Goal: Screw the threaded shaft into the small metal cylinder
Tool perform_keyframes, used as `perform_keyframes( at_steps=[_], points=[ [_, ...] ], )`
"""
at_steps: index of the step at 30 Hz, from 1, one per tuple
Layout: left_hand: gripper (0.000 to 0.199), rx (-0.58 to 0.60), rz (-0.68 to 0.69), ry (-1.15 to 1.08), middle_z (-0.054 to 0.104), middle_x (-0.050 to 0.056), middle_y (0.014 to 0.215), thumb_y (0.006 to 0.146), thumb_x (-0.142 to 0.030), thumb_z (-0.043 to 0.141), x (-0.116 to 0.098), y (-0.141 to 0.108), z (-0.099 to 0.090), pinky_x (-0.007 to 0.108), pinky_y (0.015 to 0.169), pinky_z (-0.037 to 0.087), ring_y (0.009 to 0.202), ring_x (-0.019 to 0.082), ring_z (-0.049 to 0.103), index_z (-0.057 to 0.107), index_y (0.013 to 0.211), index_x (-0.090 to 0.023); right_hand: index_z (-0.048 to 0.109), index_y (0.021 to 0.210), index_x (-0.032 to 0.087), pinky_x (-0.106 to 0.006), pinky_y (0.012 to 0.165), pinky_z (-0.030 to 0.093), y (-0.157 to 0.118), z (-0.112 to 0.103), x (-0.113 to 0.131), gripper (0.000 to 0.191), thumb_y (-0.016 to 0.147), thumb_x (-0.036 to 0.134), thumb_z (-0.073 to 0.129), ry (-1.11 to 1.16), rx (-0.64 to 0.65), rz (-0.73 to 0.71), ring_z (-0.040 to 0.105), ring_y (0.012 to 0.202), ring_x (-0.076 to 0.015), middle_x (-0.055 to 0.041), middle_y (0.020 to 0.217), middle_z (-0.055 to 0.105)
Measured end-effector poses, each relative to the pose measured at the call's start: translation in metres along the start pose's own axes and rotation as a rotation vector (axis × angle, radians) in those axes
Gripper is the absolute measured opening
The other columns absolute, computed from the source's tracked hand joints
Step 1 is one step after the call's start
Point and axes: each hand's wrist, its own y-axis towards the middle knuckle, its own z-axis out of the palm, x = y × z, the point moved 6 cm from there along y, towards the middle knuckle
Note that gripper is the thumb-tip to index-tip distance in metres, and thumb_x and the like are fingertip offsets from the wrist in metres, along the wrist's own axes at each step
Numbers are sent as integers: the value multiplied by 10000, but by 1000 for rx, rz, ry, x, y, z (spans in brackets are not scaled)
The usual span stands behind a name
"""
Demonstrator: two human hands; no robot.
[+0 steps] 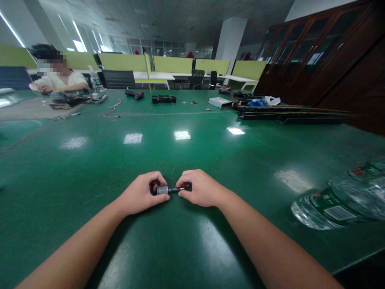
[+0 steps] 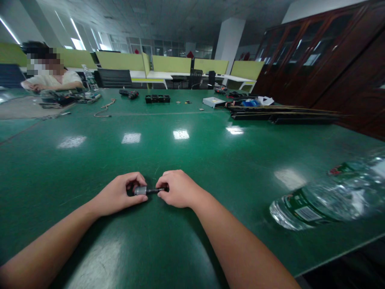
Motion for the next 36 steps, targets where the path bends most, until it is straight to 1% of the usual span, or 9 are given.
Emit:
perform_keyframes(
  at_steps=[3,5,8,11,15,18,23,28,36],
  points=[
    [250,5,12,25,589,-17,751,737,-328,713,-2,0,0,238,596,393,669,149,541,610,910,-179,737,974,199,-263,738,402,3,8,7,175,821,246,666,6,-7,-48,592,827,-147,-36,879,687],
    [261,4,26,33,581,-20,743,744,-347,713,-4,0,-1,237,596,391,668,148,539,619,923,-181,734,999,203,-267,759,400,4,10,9,187,839,261,656,19,-10,-53,597,852,-150,-40,899,694],
    [249,8,34,25,565,-22,709,824,-415,638,-5,-1,-1,233,586,380,652,142,525,640,918,-185,728,987,196,-259,743,396,5,10,8,173,836,250,663,36,-26,-38,596,826,-146,-35,876,691],
    [264,-6,21,7,568,-20,695,882,-437,561,-5,-1,-2,228,574,371,640,138,514,650,912,-190,712,957,189,-247,706,387,5,8,7,144,833,251,671,59,-52,-24,583,763,-130,-19,834,682],
    [246,-7,23,13,594,-18,725,807,-399,656,-5,0,-1,231,584,388,654,144,534,639,936,-190,701,908,183,-243,695,375,5,8,8,97,849,248,657,66,-68,-38,568,742,-120,-9,805,668],
    [242,-2,28,30,610,-15,744,775,-375,682,-5,0,-1,233,589,389,666,152,549,638,926,-191,702,912,188,-251,709,371,5,8,9,104,847,258,661,62,-61,-38,568,757,-126,-11,810,662],
    [221,-1,23,26,609,-13,741,778,-370,672,-5,-1,0,229,586,383,663,151,546,641,899,-187,709,929,195,-259,721,371,5,9,9,133,801,230,700,39,-43,-25,565,765,-133,-11,813,655],
    [236,2,28,16,601,-14,741,785,-388,675,-3,-1,0,231,589,385,665,150,540,639,900,-186,713,931,196,-251,709,373,4,8,10,132,802,218,692,41,-55,-39,562,761,-130,-9,811,651],
    [245,5,16,31,579,-19,713,784,-396,672,-3,-1,0,234,582,376,652,150,539,640,908,-188,715,927,184,-241,695,385,3,6,8,126,812,209,669,34,-41,-49,561,761,-133,-20,802,655]
  ],
)
